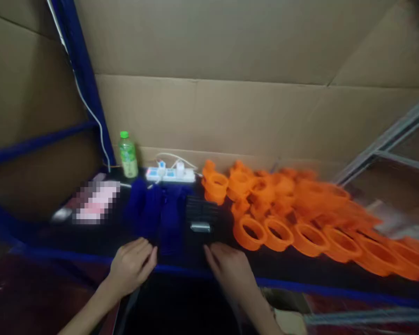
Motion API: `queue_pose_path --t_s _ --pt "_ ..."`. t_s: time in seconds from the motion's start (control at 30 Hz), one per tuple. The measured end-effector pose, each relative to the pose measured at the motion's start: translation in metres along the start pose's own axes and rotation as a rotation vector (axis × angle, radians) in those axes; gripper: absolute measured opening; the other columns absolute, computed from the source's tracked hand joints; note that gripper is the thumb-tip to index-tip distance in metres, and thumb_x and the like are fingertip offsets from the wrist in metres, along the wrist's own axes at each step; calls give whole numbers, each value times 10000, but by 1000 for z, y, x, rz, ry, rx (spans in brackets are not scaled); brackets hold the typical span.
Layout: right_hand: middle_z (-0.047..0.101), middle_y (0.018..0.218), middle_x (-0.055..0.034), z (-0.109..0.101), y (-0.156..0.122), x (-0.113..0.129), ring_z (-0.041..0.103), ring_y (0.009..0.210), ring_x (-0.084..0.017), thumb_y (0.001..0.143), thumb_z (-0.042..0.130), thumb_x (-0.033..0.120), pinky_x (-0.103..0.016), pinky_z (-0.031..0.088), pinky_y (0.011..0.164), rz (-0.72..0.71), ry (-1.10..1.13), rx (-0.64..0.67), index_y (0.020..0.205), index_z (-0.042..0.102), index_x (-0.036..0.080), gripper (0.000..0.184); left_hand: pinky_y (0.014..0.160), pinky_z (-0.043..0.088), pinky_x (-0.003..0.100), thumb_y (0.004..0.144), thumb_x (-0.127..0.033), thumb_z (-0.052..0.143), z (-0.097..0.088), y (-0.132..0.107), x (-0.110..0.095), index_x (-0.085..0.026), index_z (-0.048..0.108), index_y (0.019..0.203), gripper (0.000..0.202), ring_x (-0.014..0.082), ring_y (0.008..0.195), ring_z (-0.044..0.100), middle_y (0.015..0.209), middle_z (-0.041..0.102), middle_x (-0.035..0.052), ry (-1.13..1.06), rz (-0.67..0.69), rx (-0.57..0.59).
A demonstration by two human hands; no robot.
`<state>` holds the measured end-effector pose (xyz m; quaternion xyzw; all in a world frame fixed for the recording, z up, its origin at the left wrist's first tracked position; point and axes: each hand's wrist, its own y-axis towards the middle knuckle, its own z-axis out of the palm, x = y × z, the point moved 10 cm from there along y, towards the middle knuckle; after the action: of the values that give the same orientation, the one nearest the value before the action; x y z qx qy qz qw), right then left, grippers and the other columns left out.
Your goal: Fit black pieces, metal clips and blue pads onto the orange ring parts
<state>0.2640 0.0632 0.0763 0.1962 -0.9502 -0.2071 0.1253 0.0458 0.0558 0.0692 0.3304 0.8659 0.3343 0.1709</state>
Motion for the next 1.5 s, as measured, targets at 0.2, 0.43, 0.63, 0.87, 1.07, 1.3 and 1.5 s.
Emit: queue_pose_path --t_s 0.2,0.43,0.63,0.87,1.07,1.3,1.5 --pt "613 664 -12 -3 -3 4 554 574 -109 1058 419 276 -276 299 601 -9 -14 -10 681 536 184 406 665 438 319 960 -121 536 1 0 1 -214 471 686 296 148 584 494 616 484 -21 -17 0 19" --pt "604 657 -9 -5 0 4 521 553 -104 1055 424 263 -278 284 583 -25 -57 -44 677 533 181 401 641 408 319 959 -114 542 -1 1 3 -211 455 687 301 142 577 465 616 462 -24 -45 -13 18" --pt "546 613 10 -15 -5 9 484 536 -91 1036 461 209 -267 293 574 -120 42 -113 662 498 179 378 621 397 319 950 -107 549 1 0 2 -209 469 685 294 145 585 465 621 470 -20 -45 -14 18" --pt "473 565 33 -29 -15 10 426 513 -86 1016 488 160 -266 292 561 -149 111 -208 643 463 186 375 637 410 319 938 -103 563 0 -2 2 -209 472 692 283 146 592 463 630 471 -21 -52 -1 8" --pt "499 580 22 -26 -13 14 442 529 -85 1007 510 155 -263 299 565 -174 74 -194 641 491 181 367 640 408 321 940 -104 563 1 -1 2 -212 465 687 292 148 594 459 623 464 -23 -42 -11 13" --pt "503 581 16 -26 -13 14 439 521 -85 1017 496 174 -264 297 561 -175 44 -180 636 497 177 381 630 408 323 936 -100 563 0 -1 0 -210 476 684 288 150 594 464 626 477 -18 -42 -6 10" --pt "499 566 17 -27 -12 25 434 512 -88 1004 503 159 -262 302 543 -206 58 -207 617 487 184 388 612 410 317 935 -108 560 -1 0 0 -208 485 670 292 146 576 465 610 476 -20 -30 1 -10"
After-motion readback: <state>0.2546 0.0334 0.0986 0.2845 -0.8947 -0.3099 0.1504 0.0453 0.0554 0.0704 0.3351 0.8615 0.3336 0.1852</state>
